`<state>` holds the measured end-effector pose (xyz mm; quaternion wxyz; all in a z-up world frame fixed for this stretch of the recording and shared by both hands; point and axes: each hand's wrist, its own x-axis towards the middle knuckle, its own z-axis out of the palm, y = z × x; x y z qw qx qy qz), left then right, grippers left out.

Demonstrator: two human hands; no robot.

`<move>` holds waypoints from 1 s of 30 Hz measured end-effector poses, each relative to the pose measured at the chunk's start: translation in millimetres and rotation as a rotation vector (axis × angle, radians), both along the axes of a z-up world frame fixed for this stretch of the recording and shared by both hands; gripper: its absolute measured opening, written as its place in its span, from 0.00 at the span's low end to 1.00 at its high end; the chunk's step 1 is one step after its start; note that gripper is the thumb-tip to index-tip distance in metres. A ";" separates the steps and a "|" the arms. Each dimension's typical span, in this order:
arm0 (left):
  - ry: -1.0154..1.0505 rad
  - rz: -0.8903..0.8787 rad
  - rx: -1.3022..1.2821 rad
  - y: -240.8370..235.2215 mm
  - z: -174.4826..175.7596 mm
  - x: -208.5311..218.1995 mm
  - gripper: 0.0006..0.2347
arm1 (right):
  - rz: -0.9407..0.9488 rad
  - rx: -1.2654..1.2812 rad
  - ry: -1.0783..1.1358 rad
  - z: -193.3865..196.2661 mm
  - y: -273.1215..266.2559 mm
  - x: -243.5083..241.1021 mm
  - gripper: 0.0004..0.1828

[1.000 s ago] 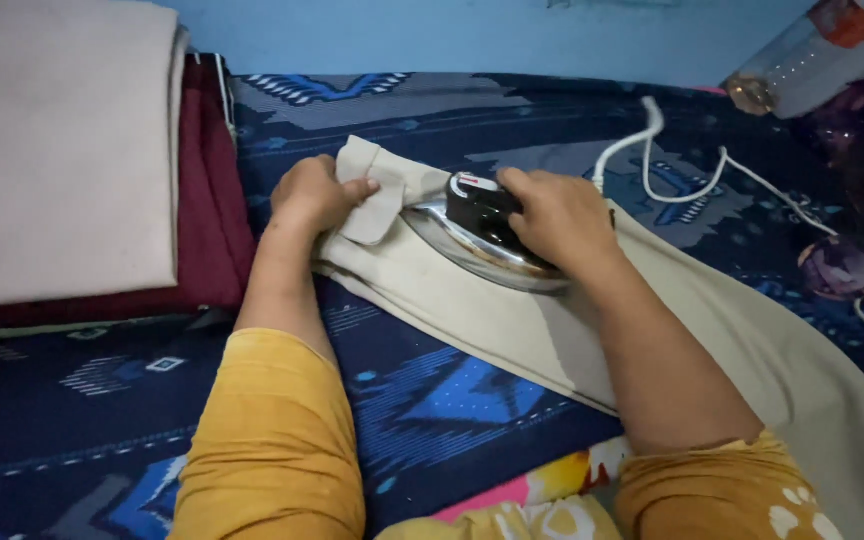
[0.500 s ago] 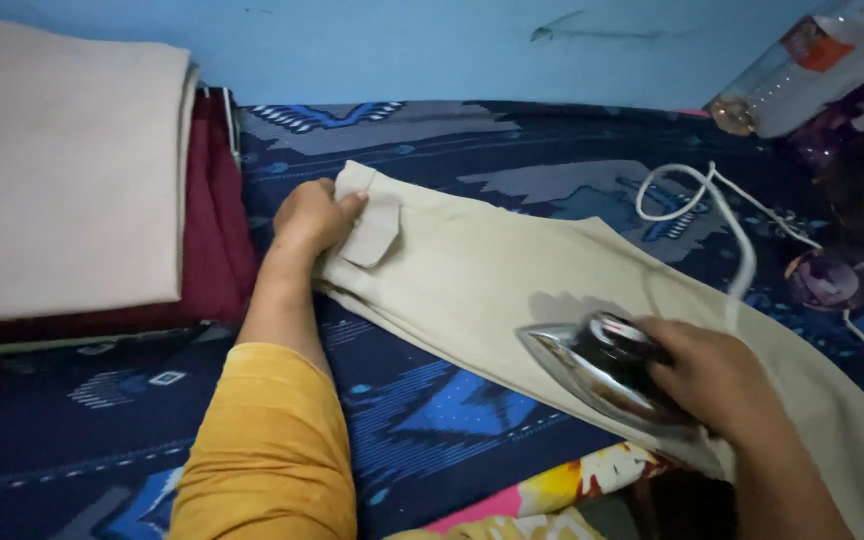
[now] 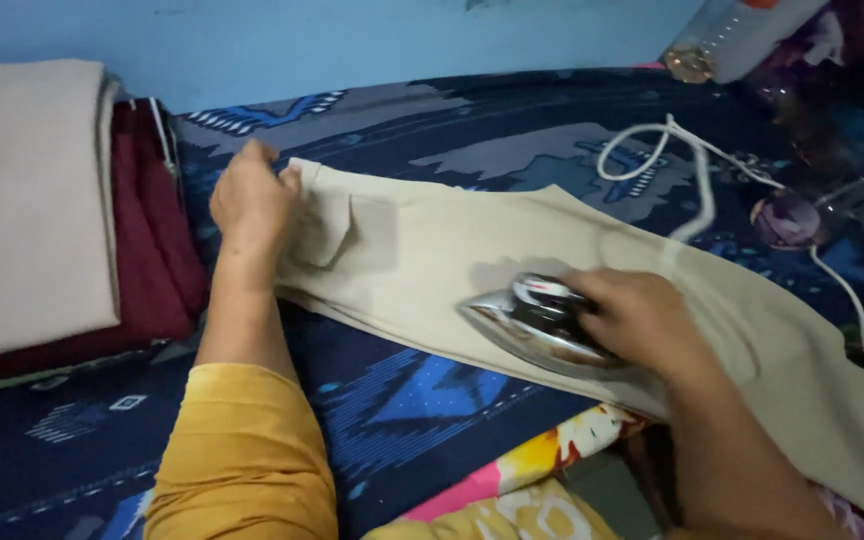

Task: Ironing a pair of trousers on an ironing board and then folding them.

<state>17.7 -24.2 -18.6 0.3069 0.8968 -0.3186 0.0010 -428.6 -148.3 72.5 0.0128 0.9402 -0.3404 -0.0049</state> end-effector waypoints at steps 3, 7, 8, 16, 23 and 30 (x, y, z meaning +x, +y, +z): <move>-0.089 -0.232 -0.361 -1.7 54.8 -73.3 0.15 | 0.134 0.055 -0.053 0.8 4.6 46.3 0.21; 0.100 -0.518 -0.618 -9.1 72.2 -147.7 0.14 | 0.184 0.048 -0.010 -5.5 9.2 65.7 0.29; 0.228 -0.552 -0.584 -12.5 70.1 -158.8 0.16 | 0.181 0.050 0.019 -4.8 10.8 62.2 0.28; 0.322 -0.708 -0.107 -30.9 20.7 -218.8 0.26 | 0.057 0.136 0.066 8.1 7.7 -64.4 0.30; -0.256 -0.960 0.552 -33.2 15.6 -241.5 0.37 | -0.391 -0.148 0.147 -9.5 -22.2 -137.6 0.30; -0.277 -0.926 0.646 -34.1 23.2 -244.5 0.38 | -0.354 -0.217 0.018 -9.2 -68.2 -62.8 0.20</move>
